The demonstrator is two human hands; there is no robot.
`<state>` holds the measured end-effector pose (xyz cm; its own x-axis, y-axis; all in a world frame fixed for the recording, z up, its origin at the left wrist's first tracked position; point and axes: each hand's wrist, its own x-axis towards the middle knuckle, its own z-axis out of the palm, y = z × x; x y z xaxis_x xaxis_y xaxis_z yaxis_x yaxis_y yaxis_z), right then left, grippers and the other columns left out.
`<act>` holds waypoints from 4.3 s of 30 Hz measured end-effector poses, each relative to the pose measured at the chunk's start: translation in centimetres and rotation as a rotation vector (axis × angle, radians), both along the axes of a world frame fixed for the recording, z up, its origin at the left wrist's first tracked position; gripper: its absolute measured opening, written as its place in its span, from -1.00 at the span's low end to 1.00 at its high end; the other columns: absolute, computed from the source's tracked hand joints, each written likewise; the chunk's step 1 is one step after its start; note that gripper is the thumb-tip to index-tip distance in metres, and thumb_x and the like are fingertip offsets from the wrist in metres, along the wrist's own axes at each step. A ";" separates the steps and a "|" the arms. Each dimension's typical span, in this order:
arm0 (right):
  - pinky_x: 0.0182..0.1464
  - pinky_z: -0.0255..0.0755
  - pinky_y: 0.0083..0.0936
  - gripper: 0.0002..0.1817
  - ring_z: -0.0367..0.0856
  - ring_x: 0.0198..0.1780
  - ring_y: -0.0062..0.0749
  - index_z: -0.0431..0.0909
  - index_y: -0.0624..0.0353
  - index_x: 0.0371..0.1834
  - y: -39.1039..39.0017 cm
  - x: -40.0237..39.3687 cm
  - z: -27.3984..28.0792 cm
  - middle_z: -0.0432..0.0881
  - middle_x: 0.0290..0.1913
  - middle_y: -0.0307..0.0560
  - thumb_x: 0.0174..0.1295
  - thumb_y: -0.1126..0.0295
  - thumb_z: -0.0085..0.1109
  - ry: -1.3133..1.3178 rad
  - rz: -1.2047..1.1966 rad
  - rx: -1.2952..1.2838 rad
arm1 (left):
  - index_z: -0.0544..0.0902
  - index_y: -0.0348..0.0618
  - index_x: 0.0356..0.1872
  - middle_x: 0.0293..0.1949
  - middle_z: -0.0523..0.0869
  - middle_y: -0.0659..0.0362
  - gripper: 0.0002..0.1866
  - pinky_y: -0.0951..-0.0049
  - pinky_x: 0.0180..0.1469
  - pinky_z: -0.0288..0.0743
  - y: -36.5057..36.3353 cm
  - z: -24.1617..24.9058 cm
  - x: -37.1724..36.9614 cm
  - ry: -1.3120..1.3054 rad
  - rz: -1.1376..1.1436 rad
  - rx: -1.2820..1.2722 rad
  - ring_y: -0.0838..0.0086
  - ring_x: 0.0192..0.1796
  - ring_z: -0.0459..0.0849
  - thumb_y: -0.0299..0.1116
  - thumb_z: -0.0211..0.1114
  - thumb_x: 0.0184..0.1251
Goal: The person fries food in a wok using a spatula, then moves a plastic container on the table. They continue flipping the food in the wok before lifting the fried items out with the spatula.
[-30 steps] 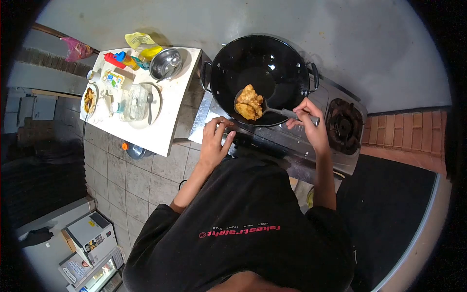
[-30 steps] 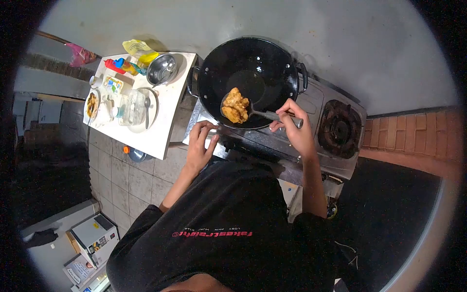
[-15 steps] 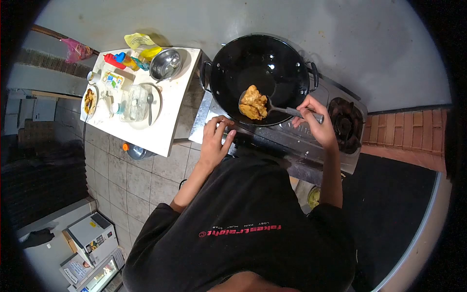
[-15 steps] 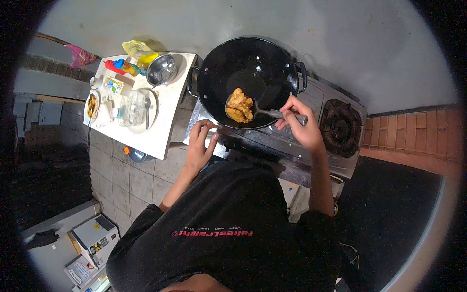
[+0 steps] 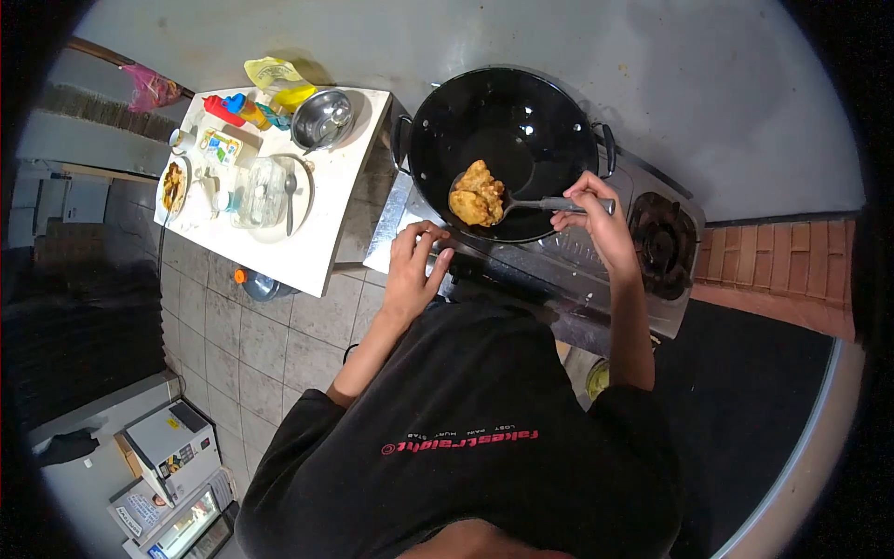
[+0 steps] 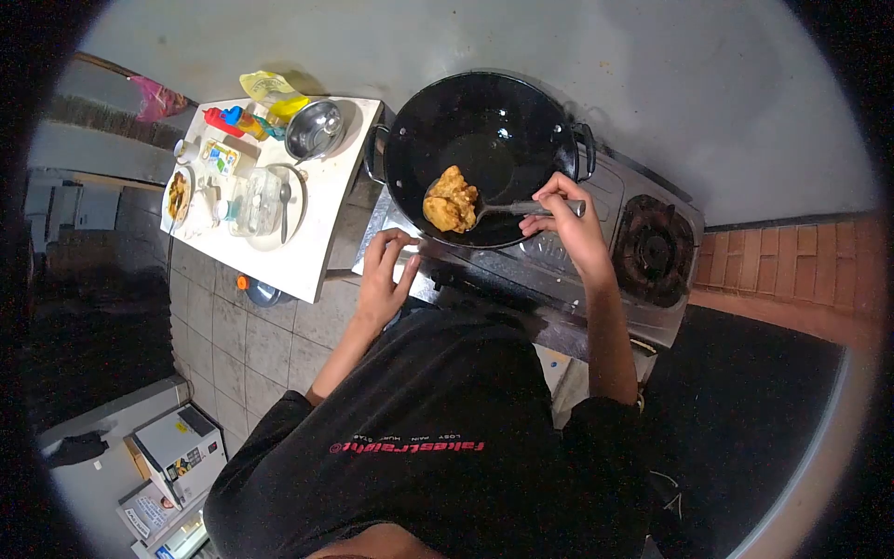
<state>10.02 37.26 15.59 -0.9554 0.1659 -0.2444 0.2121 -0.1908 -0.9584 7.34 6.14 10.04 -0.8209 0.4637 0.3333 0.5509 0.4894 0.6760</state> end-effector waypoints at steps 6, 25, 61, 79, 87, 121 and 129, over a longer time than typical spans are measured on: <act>-0.23 0.70 -0.37 -0.86 0.76 -0.31 -0.21 0.43 0.28 -0.25 0.3 0.1 0.1 0.55 -0.28 -0.02 0.46 0.46 -0.05 0.005 -0.028 -0.026 | 0.63 -0.20 0.00 0.00 0.58 0.07 -0.75 0.19 0.12 0.39 -0.4 -0.3 0.2 0.000 0.009 0.004 0.15 0.07 0.57 -0.37 0.36 0.35; -0.21 0.69 -0.40 -0.85 0.75 -0.33 -0.16 0.43 0.38 -0.24 2.0 2.6 7.6 0.48 -0.17 0.04 0.41 0.46 0.02 0.078 -0.293 0.033 | 0.61 -0.29 -0.04 -0.03 0.60 0.01 -0.84 0.36 0.04 0.46 -1.6 2.4 -2.8 -0.254 -0.101 0.243 0.20 0.03 0.61 -0.48 0.22 0.44; -0.21 0.72 -0.39 -0.90 0.76 -0.28 -0.14 0.44 0.26 -0.18 -6.4 10.6 10.8 0.55 -0.13 0.00 0.43 0.45 0.02 0.041 -0.760 0.032 | 0.46 -0.30 0.33 0.32 0.54 -0.01 -0.47 0.21 0.49 0.31 1.0 2.7 -7.6 -1.488 -0.330 0.904 0.22 0.41 0.50 -0.04 0.01 0.65; -0.25 0.75 -0.54 -0.89 0.79 -0.33 -0.29 0.44 0.25 -0.24 -11.7 33.3 19.3 0.62 -0.28 -0.01 0.38 0.44 -0.04 0.079 -1.151 0.178 | 0.24 -0.29 0.50 0.51 0.32 0.05 -0.30 0.13 0.60 0.08 18.3 4.1 13.2 -2.288 -0.761 0.720 0.24 0.56 0.25 0.11 -0.22 0.64; -0.22 0.74 -0.48 -0.92 0.79 -0.29 -0.21 0.43 0.24 -0.19 -15.4 52.3 18.9 0.63 -0.25 -0.01 0.39 0.46 -0.02 0.113 -1.425 0.173 | 0.52 -0.12 0.33 0.27 0.64 0.07 -0.52 0.14 0.40 0.44 23.7 5.7 33.8 -2.383 -1.261 0.566 0.19 0.29 0.60 -0.07 -0.08 0.62; 0.09 0.73 -0.49 -0.72 0.73 -0.08 -0.17 0.42 0.50 -0.08 -12.4 122.0 31.8 0.62 -0.09 0.28 0.41 0.40 -0.01 -0.149 -2.186 0.425 | 0.28 -0.33 0.51 0.53 0.30 -0.11 -0.21 0.10 0.61 0.14 39.7 11.2 98.8 -2.607 -1.338 -0.363 0.13 0.59 0.25 0.20 -0.30 0.64; 0.05 0.71 -0.49 -0.66 0.78 -0.10 -0.17 0.47 0.52 -0.05 -8.1 133.8 30.4 0.66 -0.07 0.31 0.40 0.35 0.05 -0.244 -2.235 0.568 | 0.24 -0.29 0.54 0.57 0.25 -0.06 -0.23 0.05 0.62 0.09 40.5 9.5 101.2 -2.541 -1.285 -0.219 0.13 0.62 0.18 0.18 -0.30 0.65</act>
<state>143.80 29.14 45.98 0.7792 0.6090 0.1481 0.2048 -0.0241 -0.9785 108.55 46.68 19.51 0.8381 0.5372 -0.0952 -0.5184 0.8385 0.1682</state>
